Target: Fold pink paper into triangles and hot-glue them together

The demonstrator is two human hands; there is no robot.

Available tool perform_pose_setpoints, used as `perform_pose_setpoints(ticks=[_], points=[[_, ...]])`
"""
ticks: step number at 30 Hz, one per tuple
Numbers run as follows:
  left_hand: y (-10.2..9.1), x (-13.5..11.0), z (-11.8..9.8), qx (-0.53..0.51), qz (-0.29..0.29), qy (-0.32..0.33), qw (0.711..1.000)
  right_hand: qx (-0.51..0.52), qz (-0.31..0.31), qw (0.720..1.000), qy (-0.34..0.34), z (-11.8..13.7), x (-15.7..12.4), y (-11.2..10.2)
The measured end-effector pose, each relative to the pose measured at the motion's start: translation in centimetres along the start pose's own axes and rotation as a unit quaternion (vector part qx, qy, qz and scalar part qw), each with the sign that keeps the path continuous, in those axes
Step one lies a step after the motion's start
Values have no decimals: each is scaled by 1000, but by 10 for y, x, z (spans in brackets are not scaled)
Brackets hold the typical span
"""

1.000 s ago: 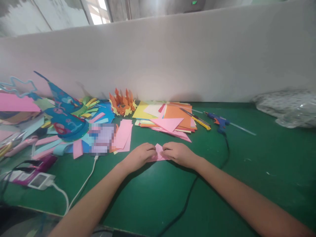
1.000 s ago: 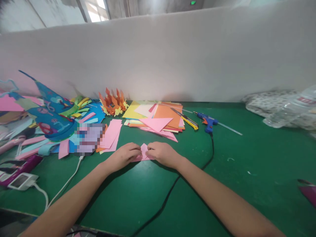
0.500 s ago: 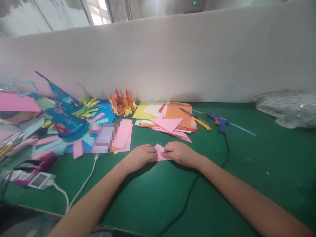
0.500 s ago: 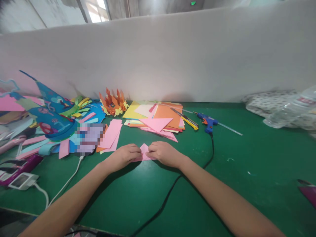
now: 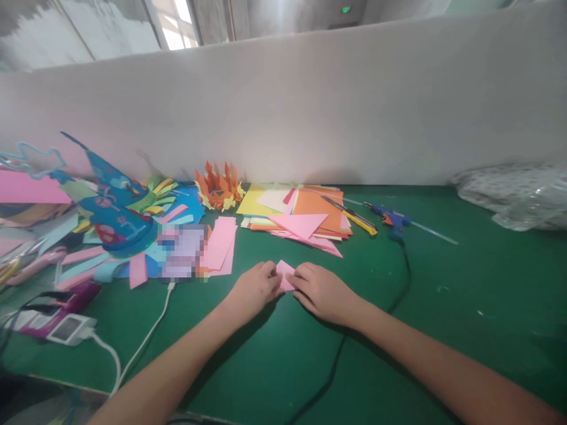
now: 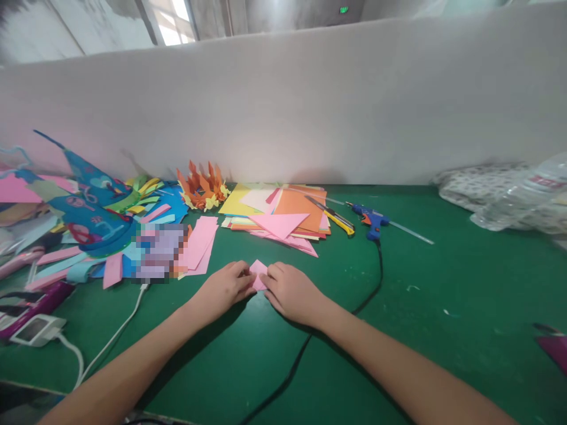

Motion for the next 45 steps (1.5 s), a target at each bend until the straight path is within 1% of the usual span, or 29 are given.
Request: perform_pose_setpoints(ticks=[2, 4, 7, 9, 11, 12, 13, 15, 17, 19, 20, 23, 25, 28, 32, 35, 38, 40, 42, 45], points=[[-1, -1, 0, 9, 0, 0, 1000, 12, 8, 1000, 8, 0, -2, 0], [-2, -2, 0, 31, 15, -15, 999, 8, 18, 1000, 16, 1, -3, 2], [-5, -1, 1, 59, 63, -54, 995, -9, 25, 999, 34, 4, -3, 5], [-10, 2, 3, 65, 79, -88, 991, -21, 23, 998, 48, 6, -2, 7], [-18, 10, 4, 59, 56, -106, 991, -35, 14, 997, 61, 7, -1, 9], [-22, 16, 4, 48, 42, -103, 993, -42, 9, 997, 68, 7, 0, 10], [-25, 24, 1, 31, 22, -80, 996, -49, 0, 996, 73, 7, 1, 11], [-29, 44, -8, -22, -27, 17, 999, -65, -23, 995, 73, 8, 2, 12], [-29, 68, -16, -90, -81, 101, 988, -81, -45, 994, 63, 8, 1, 15], [-26, 94, -24, -122, -123, 173, 970, -95, -55, 992, 67, 7, -2, 19], [-22, 106, -30, -124, -127, 214, 961, -102, -53, 990, 78, 5, -4, 21], [-8, 136, -46, -82, -97, 287, 949, -132, -33, 986, 97, 2, -10, 26], [-4, 150, -53, -50, -88, 281, 954, -139, -29, 985, 93, 2, -12, 27], [-2, 158, -59, -3, -70, 265, 962, -120, -34, 988, 85, 3, -12, 26], [-6, 160, -59, 21, -53, 261, 964, -97, -16, 987, 125, -2, -12, 25], [-13, 162, -52, -1, -54, 236, 970, -106, 3, 981, 161, -9, -12, 17], [-22, 163, -43, -50, -59, 219, 973, -132, 26, 970, 205, -25, -12, 6], [-30, 162, -36, -81, -79, 202, 973, -142, 19, 962, 233, -37, -14, -2], [-37, 162, -30, -101, -96, 186, 973, -135, -4, 963, 232, -48, -14, -8], [-42, 161, -25, -126, -110, 173, 971, -139, -9, 966, 218, -59, -14, -11]])
Point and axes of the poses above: each hand's wrist, its own x-axis towards the middle knuckle, its own y-axis out of the palm, z = x × y, the point moved 5 cm from there along x, towards the middle knuckle, and after that the axes turned 11 degrees about x, right-handed, at the moved point
